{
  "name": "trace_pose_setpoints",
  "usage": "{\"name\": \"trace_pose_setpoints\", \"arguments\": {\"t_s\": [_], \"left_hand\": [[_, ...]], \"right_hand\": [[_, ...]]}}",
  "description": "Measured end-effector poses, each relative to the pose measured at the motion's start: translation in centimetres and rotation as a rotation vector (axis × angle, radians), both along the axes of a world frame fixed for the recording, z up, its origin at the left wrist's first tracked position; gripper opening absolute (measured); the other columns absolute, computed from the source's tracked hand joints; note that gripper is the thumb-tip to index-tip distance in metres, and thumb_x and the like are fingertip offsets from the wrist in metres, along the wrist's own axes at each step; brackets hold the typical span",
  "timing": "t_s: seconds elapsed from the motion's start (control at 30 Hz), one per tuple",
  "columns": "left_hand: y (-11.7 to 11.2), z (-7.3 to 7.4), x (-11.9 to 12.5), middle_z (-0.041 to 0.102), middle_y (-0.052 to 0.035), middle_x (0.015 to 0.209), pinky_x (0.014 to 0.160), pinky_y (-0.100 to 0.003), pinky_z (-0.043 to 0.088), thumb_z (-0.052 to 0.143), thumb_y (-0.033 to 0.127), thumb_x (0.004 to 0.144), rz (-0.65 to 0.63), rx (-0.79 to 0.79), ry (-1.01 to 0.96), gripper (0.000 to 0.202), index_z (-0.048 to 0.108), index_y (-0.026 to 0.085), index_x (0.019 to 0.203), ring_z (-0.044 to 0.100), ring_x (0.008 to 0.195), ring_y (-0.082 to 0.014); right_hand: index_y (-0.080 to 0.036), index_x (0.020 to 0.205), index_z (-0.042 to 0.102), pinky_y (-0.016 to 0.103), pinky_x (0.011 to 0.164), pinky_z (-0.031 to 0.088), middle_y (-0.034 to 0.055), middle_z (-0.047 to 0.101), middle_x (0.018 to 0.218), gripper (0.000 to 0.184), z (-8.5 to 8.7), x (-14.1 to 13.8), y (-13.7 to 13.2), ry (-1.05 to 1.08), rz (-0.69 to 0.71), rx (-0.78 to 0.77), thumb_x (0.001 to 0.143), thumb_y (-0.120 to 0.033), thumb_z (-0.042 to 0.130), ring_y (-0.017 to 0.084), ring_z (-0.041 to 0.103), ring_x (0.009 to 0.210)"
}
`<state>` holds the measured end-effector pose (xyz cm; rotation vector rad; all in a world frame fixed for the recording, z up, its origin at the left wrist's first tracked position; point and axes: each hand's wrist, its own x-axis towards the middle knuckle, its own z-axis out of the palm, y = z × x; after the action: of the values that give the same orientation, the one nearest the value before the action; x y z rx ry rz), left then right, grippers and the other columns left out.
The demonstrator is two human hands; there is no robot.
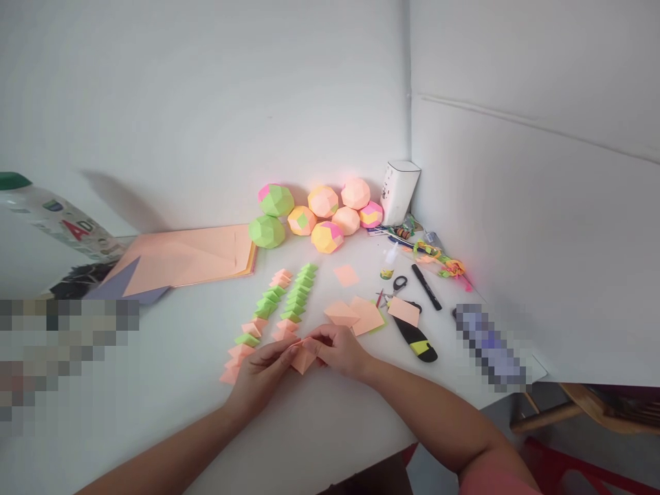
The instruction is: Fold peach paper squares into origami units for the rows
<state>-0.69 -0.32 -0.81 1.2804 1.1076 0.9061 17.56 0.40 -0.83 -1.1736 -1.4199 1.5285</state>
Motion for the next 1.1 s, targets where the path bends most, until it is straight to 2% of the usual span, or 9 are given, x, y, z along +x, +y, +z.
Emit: {"name": "trace_pose_setpoints", "arguments": {"t_s": [0.3, 0.43, 0.67, 0.8, 0.93, 1.1], "left_hand": [[-0.02, 0.72, 0.39, 0.074, -0.0046, 0.090, 0.072, -0.026, 0.054, 0.059, 0.040, 0.082, -0.016, 0.005, 0.018, 0.027, 0.072, 0.020, 0.096, 0.067, 0.084, -0.0206], [0.08, 0.97, 0.52, 0.074, -0.0044, 0.082, 0.068, -0.026, 0.053, 0.057, 0.041, 0.083, -0.031, 0.022, 0.026, 0.028, 0.073, 0.019, 0.092, 0.066, 0.079, -0.0198], [0.06, 0.74, 0.43, 0.073, -0.0049, 0.078, 0.068, -0.027, 0.053, 0.058, 0.039, 0.083, -0.034, 0.034, 0.000, 0.027, 0.074, 0.018, 0.089, 0.065, 0.077, -0.0200], [0.12, 0.64, 0.33, 0.074, -0.0053, 0.085, 0.073, -0.029, 0.053, 0.058, 0.038, 0.083, -0.043, 0.036, -0.039, 0.026, 0.074, 0.020, 0.092, 0.066, 0.082, -0.0210], [0.15, 0.32, 0.28, 0.075, -0.0048, 0.091, 0.079, -0.031, 0.054, 0.060, 0.037, 0.082, -0.022, 0.043, -0.046, 0.024, 0.074, 0.022, 0.094, 0.066, 0.088, -0.0219], [0.11, 0.04, 0.29, 0.075, -0.0042, 0.081, 0.072, -0.030, 0.056, 0.064, 0.039, 0.077, 0.027, 0.042, -0.050, 0.025, 0.076, 0.021, 0.090, 0.067, 0.076, -0.0208]], "right_hand": [[-0.015, 0.077, 0.064, 0.024, 0.049, 0.041, -0.0020, 0.054, 0.060, 0.032, 0.13, -0.05, -0.08, -0.019, -0.053, 0.009, 0.078, -0.046, 0.064, 0.011, 0.050, 0.052], [-0.015, 0.074, 0.063, 0.024, 0.050, 0.042, -0.0016, 0.054, 0.061, 0.030, 0.40, -0.10, -0.17, -0.037, -0.057, 0.025, 0.079, -0.045, 0.064, 0.011, 0.050, 0.053], [-0.015, 0.074, 0.065, 0.026, 0.052, 0.046, -0.0005, 0.055, 0.062, 0.031, 0.91, -0.31, -0.37, -0.022, -0.073, 0.032, 0.077, -0.046, 0.065, 0.012, 0.050, 0.055], [-0.015, 0.074, 0.066, 0.026, 0.053, 0.047, 0.0000, 0.056, 0.064, 0.031, 0.72, -0.30, -0.33, -0.022, -0.074, 0.033, 0.077, -0.045, 0.065, 0.012, 0.051, 0.056], [-0.015, 0.082, 0.067, 0.025, 0.053, 0.045, 0.0001, 0.058, 0.066, 0.027, 0.39, -0.13, -0.24, -0.029, -0.061, 0.030, 0.079, -0.042, 0.064, 0.012, 0.051, 0.057], [-0.015, 0.083, 0.065, 0.024, 0.053, 0.043, 0.0003, 0.059, 0.069, 0.026, 0.67, -0.08, -0.13, 0.029, -0.058, 0.041, 0.078, -0.040, 0.067, 0.011, 0.051, 0.058]]}}
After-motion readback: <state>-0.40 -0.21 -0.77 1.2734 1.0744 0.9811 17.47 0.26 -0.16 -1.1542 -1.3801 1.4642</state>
